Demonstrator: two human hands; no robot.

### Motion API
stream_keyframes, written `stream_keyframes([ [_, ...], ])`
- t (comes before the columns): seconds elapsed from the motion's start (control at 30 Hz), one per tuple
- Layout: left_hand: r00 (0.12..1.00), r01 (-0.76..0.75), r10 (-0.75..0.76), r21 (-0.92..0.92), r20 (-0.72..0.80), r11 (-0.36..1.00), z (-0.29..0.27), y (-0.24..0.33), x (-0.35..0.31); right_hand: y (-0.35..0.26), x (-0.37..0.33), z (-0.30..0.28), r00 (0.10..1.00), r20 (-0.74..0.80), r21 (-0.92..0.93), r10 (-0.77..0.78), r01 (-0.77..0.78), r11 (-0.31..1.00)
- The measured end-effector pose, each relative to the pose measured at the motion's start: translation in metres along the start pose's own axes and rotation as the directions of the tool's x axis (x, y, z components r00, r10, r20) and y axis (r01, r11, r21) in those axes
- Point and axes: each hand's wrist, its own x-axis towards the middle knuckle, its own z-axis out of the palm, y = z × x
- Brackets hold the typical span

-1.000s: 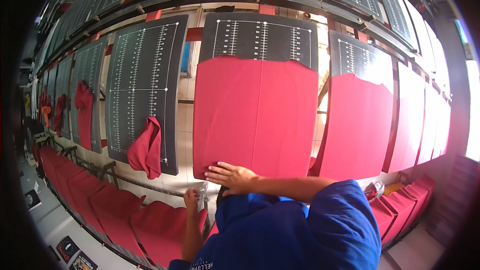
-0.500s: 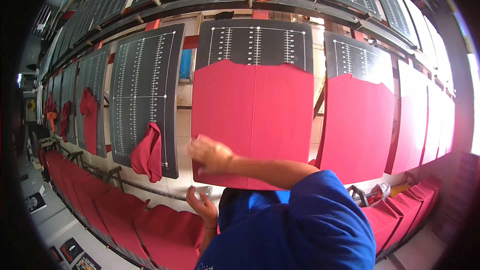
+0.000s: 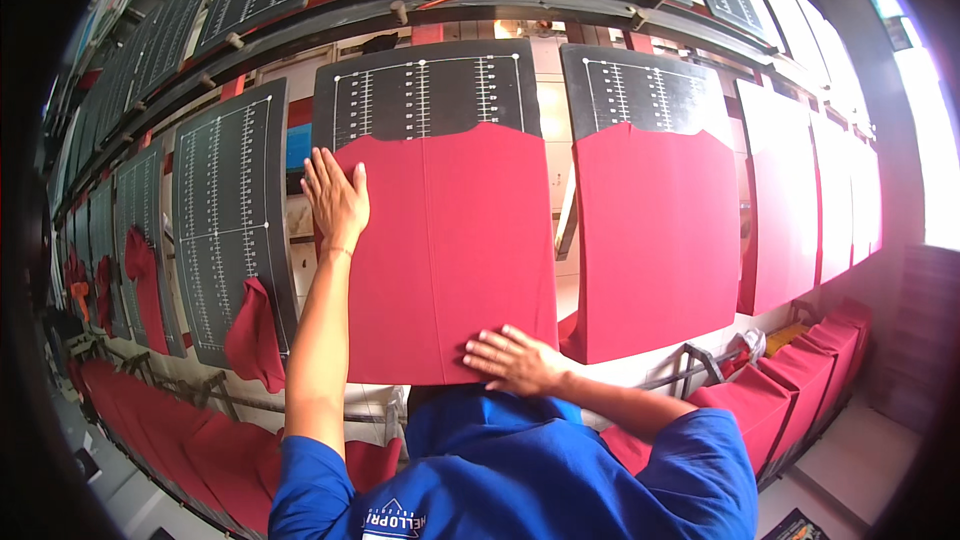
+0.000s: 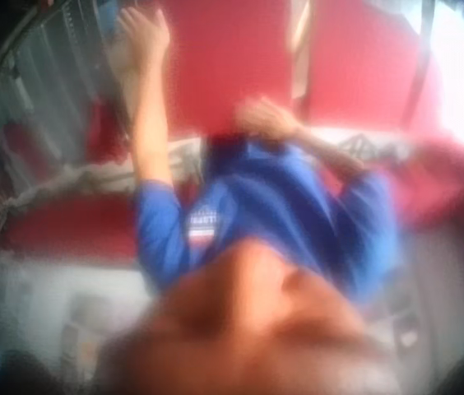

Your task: The person prepares red fabric pieces for screen printing by carefully aligning and smoothing them onto a series of printing boards. They use a heat gun on the fabric pieces and subsequently lift and move a large screen printing frame.

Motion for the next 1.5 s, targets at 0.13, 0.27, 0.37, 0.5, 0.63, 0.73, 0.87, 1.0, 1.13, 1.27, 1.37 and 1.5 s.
stream_keyframes([
  [0.13,0.981,-0.193,0.194,-0.049,0.021,0.98,-0.007,0.072,-0.034,0.135,0.058,-0.095,0.895,-0.234,-0.014,0.379,-0.393,0.919],
  [0.27,0.682,-0.613,0.639,-0.197,0.356,0.765,-0.091,0.159,-0.163,0.244,0.118,-0.125,0.651,-0.582,0.051,0.487,-0.568,0.821],
  [0.37,0.518,-0.602,0.79,-0.516,0.329,0.61,-0.084,0.104,-0.264,0.213,0.119,-0.112,0.616,-0.568,0.065,0.546,-0.628,0.776],
  [0.5,0.641,-0.576,0.673,-0.349,0.369,0.74,-0.078,0.036,-0.201,0.06,0.044,-0.07,0.641,-0.379,0.137,0.667,-0.674,0.726],
  [0.63,0.837,-0.467,0.505,-0.204,0.21,0.86,-0.053,0.016,-0.088,-0.068,0.032,0.001,0.74,-0.156,0.155,0.654,-0.635,0.756],
  [0.73,0.93,-0.337,0.351,-0.127,0.109,0.933,-0.021,-0.003,-0.024,-0.058,0.093,-0.024,0.7,-0.209,0.225,0.683,-0.645,0.73],
  [0.87,0.945,-0.301,0.316,-0.16,0.08,0.94,-0.018,-0.028,-0.025,0.041,0.176,-0.068,0.441,-0.473,0.33,0.763,-0.715,0.617],
  [1.0,0.868,-0.436,0.476,-0.238,0.142,0.868,-0.047,-0.051,-0.09,0.14,0.237,-0.097,0.225,-0.555,0.366,0.801,-0.798,0.478],
  [1.13,0.803,-0.464,0.559,-0.371,0.208,0.805,-0.073,-0.086,-0.149,0.179,0.264,-0.114,0.14,-0.523,0.379,0.841,-0.846,0.376],
  [1.27,0.78,-0.432,0.58,-0.467,0.236,0.771,-0.077,-0.112,-0.168,0.145,0.249,-0.091,0.154,-0.531,0.359,0.833,-0.85,0.386],
  [1.37,0.797,-0.396,0.569,-0.535,0.203,0.746,-0.071,-0.118,-0.17,0.078,0.222,-0.057,0.203,-0.503,0.337,0.84,-0.849,0.406],
  [1.5,0.816,-0.373,0.555,-0.586,0.162,0.719,-0.065,-0.119,-0.172,-0.049,0.157,-0.007,0.207,-0.386,0.335,0.899,-0.877,0.345],
])
